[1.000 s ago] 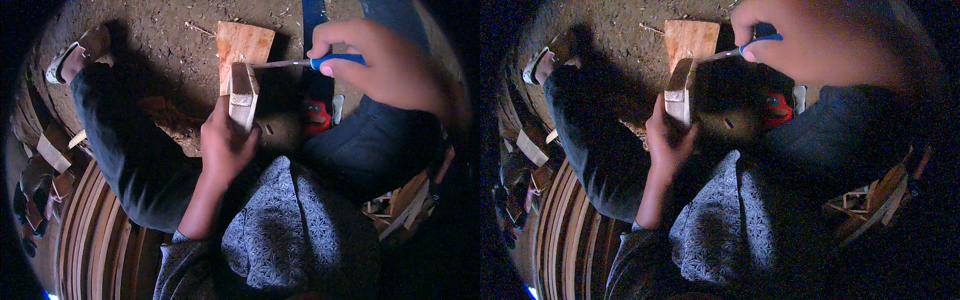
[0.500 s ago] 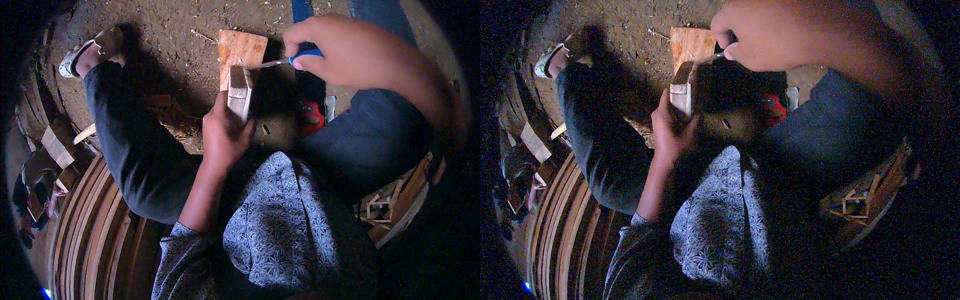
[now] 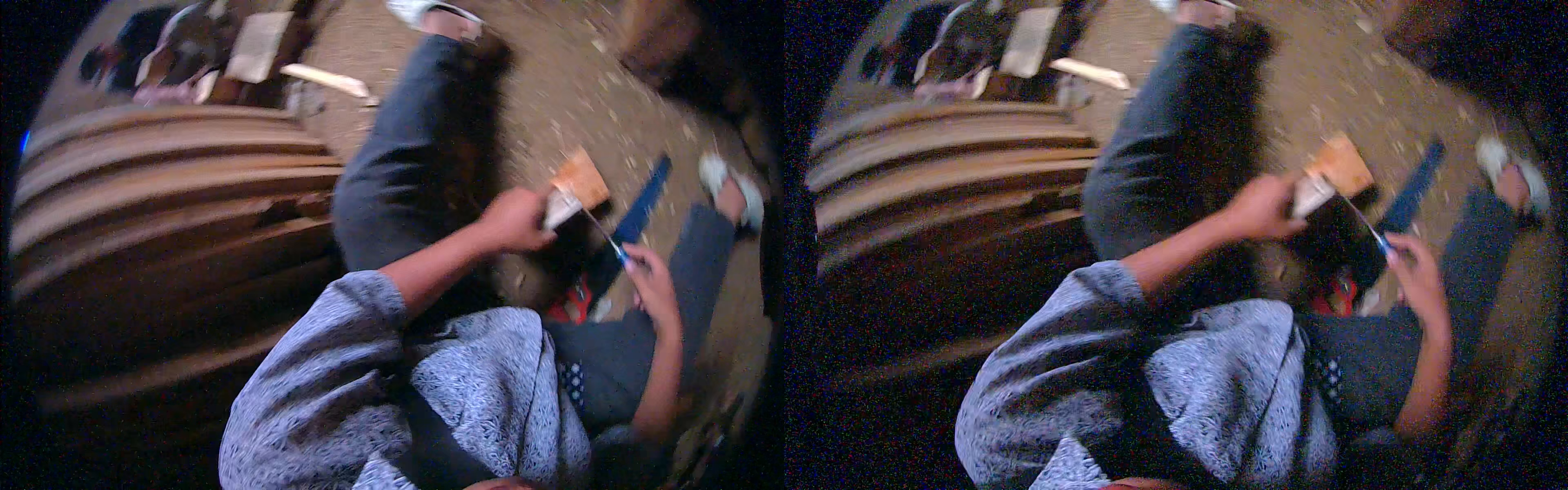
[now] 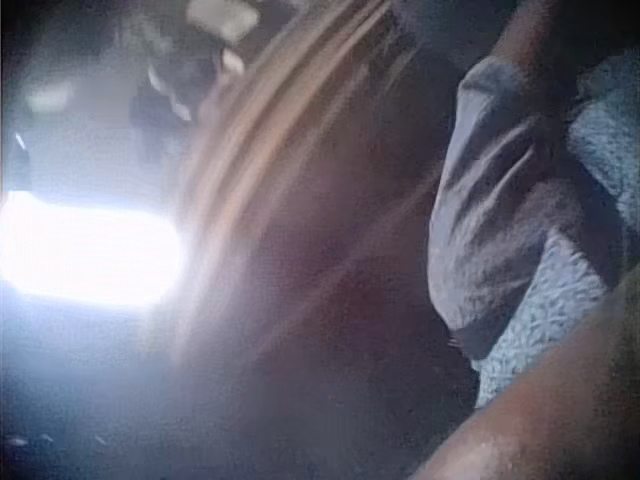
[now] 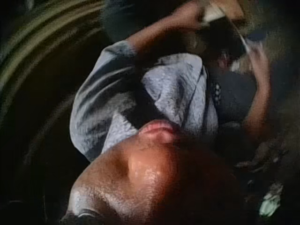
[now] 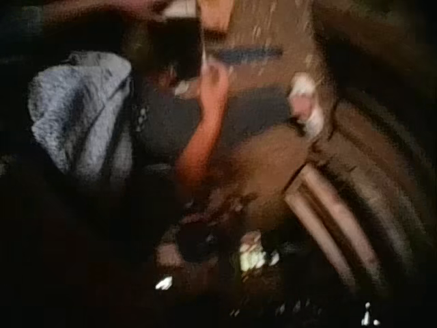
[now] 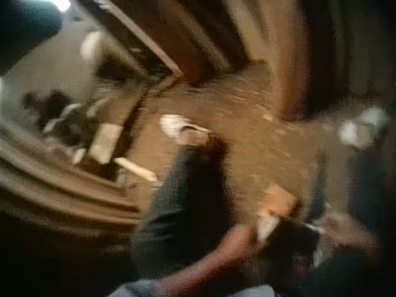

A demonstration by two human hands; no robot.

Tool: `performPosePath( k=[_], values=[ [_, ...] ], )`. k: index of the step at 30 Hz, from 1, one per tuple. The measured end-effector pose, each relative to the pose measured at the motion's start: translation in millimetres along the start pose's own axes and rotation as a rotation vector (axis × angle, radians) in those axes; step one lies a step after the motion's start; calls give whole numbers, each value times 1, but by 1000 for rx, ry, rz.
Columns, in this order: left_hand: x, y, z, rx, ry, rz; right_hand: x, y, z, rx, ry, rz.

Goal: The person sits on the ground and uses a chisel to carve a small wooden block, repeatedly removing shavings and shaping the interior. The person rotates the block to access different sides and continues carving throughout the clip.

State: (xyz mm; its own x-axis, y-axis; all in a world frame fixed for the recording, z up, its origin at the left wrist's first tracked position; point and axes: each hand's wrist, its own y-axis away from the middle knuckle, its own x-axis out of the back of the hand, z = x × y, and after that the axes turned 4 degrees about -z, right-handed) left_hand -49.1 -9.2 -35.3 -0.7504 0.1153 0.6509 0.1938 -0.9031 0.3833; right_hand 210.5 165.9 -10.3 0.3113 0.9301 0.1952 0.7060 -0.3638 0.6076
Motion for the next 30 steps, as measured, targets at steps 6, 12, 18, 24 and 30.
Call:
performPosePath(
  k=[6, 12, 18, 24, 30],
  values=[
    [-7, 13, -7, -50, 59, 100, -18, 14, -18, 201, -218, 102],
    [-7, 4, 2, -95, 46, 120, -34, -13, -21, 323, -354, 511],
    [-5, 3, 5, -88, 85, 125, -31, -66, -4, 370, -364, 827],
    [-2, 5, -2, -122, 118, 122, -56, -73, -57, 590, -879, 693],
    [9, -10, 14, 134, -76, -108, -33, -97, -34, 713, -1191, 453]
  ],
)
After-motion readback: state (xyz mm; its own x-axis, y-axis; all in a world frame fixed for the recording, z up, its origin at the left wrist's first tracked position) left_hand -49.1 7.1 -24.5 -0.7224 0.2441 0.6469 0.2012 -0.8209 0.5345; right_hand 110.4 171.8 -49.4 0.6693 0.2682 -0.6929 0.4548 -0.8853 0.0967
